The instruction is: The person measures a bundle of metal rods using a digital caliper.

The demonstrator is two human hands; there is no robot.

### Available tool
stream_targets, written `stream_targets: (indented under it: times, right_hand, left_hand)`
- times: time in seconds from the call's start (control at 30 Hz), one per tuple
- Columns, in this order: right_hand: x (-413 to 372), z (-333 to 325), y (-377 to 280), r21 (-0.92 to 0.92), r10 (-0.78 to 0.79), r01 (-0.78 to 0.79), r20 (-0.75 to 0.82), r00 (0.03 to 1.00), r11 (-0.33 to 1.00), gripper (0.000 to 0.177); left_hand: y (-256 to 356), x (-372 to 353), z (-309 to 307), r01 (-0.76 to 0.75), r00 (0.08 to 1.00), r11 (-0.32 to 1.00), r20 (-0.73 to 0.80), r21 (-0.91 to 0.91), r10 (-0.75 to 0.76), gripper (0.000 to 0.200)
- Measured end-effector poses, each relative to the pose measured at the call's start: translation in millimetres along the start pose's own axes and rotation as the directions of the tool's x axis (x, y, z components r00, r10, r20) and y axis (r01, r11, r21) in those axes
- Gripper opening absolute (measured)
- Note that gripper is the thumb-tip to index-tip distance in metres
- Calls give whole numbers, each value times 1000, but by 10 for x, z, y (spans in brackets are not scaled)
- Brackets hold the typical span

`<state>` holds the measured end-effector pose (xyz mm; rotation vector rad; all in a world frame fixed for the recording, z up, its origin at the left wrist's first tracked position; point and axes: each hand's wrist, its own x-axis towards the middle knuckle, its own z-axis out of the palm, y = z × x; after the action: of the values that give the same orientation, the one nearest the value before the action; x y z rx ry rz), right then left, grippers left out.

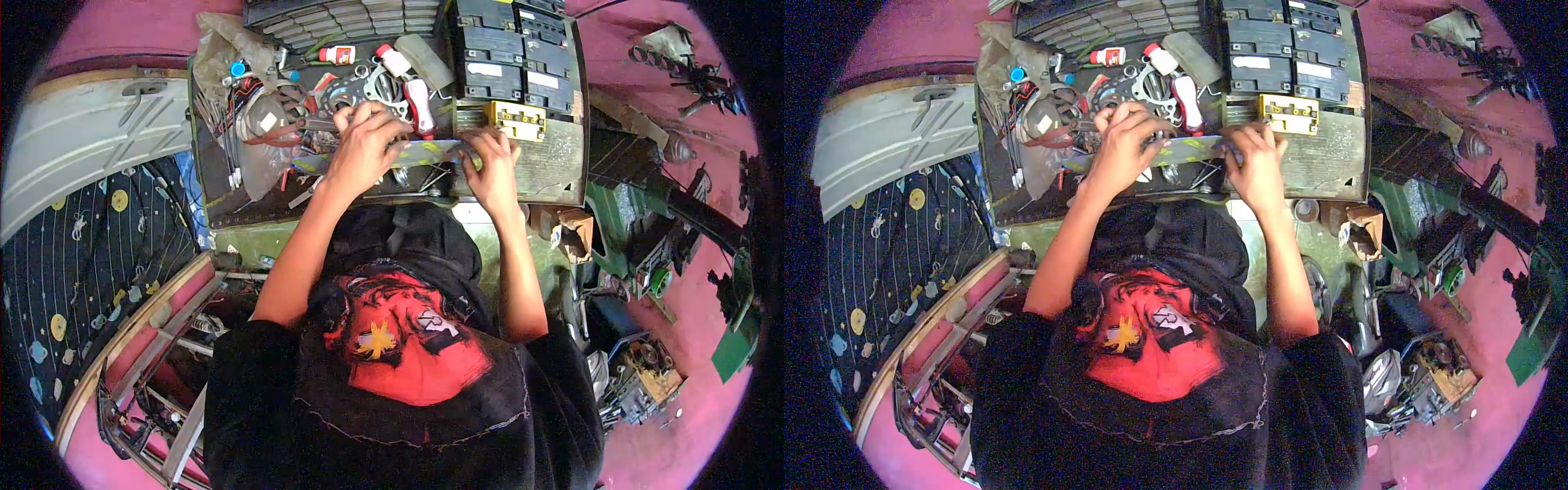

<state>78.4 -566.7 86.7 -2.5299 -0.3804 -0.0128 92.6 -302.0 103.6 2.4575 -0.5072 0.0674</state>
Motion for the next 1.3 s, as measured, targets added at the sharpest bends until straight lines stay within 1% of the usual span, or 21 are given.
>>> stream_targets:
  times: [0.07,0.13,0.2,0.27,0.33,0.4,0.47,0.53,0.57,0.6,0.67,0.8,0.87,0.9,0.93,1.0,1.03,1.17,1.23,1.27,1.3]
  right_hand:
    - [-62,17,-81,-35,39,-39,-13,999,999,34]
    - [-97,29,-169,-77,56,-63,-91,994,995,39]
    - [-144,20,-288,-99,95,-102,-77,992,990,43]
    - [-162,-24,-504,-138,101,-123,-161,982,983,44]
    - [-172,-18,-694,-161,101,-127,-158,982,979,46]
    - [-151,14,-912,-210,62,-108,-214,975,972,48]
    - [-99,80,-1121,-213,33,-78,-206,978,974,48]
    - [-1,167,-1375,-263,-40,-1,-151,988,965,49]
    - [53,224,-1534,-242,-54,15,-155,986,970,43]
    - [121,293,-1673,-226,-60,37,-94,994,973,39]
    - [228,482,-1936,-193,-118,111,-27,993,975,35]
    - [401,949,-2572,-164,-177,197,129,976,967,27]
    - [443,1290,-2801,-125,-255,277,167,952,953,26]
    - [454,1441,-2906,-93,-262,293,251,932,952,23]
    - [464,1587,-3024,-133,-276,324,291,916,937,21]
    - [454,1963,-3175,-155,-298,367,342,891,917,20]
    - [456,2137,-3244,-153,-273,346,365,890,926,19]
    - [576,2661,-3462,-172,-225,305,373,900,937,18]
    - [617,2856,-3550,-258,-189,279,325,927,925,21]
    - [623,2930,-3591,-260,-176,267,324,930,928,21]
    - [621,2993,-3623,-310,-119,255,397,910,916,23]
  left_hand:
    - [-99,-70,-97,4,999,1000,44,0,-4,28]
    - [-182,-153,-217,7,998,1000,68,19,-8,32]
    - [-249,-272,-339,30,995,999,89,34,-33,35]
    - [-303,-421,-446,-4,1000,1000,27,22,3,33]
    - [-385,-587,-579,66,998,997,14,27,-66,32]
    - [-504,-741,-716,94,996,996,-7,4,-94,31]
    - [-660,-917,-856,121,988,992,-98,35,-117,31]
    - [-835,-1075,-1012,145,976,989,-165,9,-142,28]
    - [-962,-1187,-1069,198,963,980,-190,31,-189,27]
    - [-1084,-1285,-1125,251,948,967,-215,49,-235,25]
    - [-1339,-1478,-1242,284,934,953,-252,101,-252,22]
    - [-1870,-1855,-1382,375,913,918,-224,127,-341,19]
    - [-2125,-1952,-1432,396,909,906,-203,149,-363,18]
    - [-2246,-1977,-1462,380,918,909,-190,170,-348,17]
    - [-2348,-1971,-1504,363,927,912,-176,191,-332,16]
    - [-2560,-1915,-1554,351,931,920,-166,174,-324,15]
    - [-2675,-1877,-1565,301,949,930,-160,211,-271,16]
    - [-3071,-1634,-1539,147,988,935,-102,323,-120,21]
    - [-3228,-1523,-1517,92,995,938,-71,334,-72,23]
    - [-3280,-1461,-1503,19,999,931,-52,363,0,26]
    - [-3344,-1423,-1479,-57,997,919,-33,390,76,29]
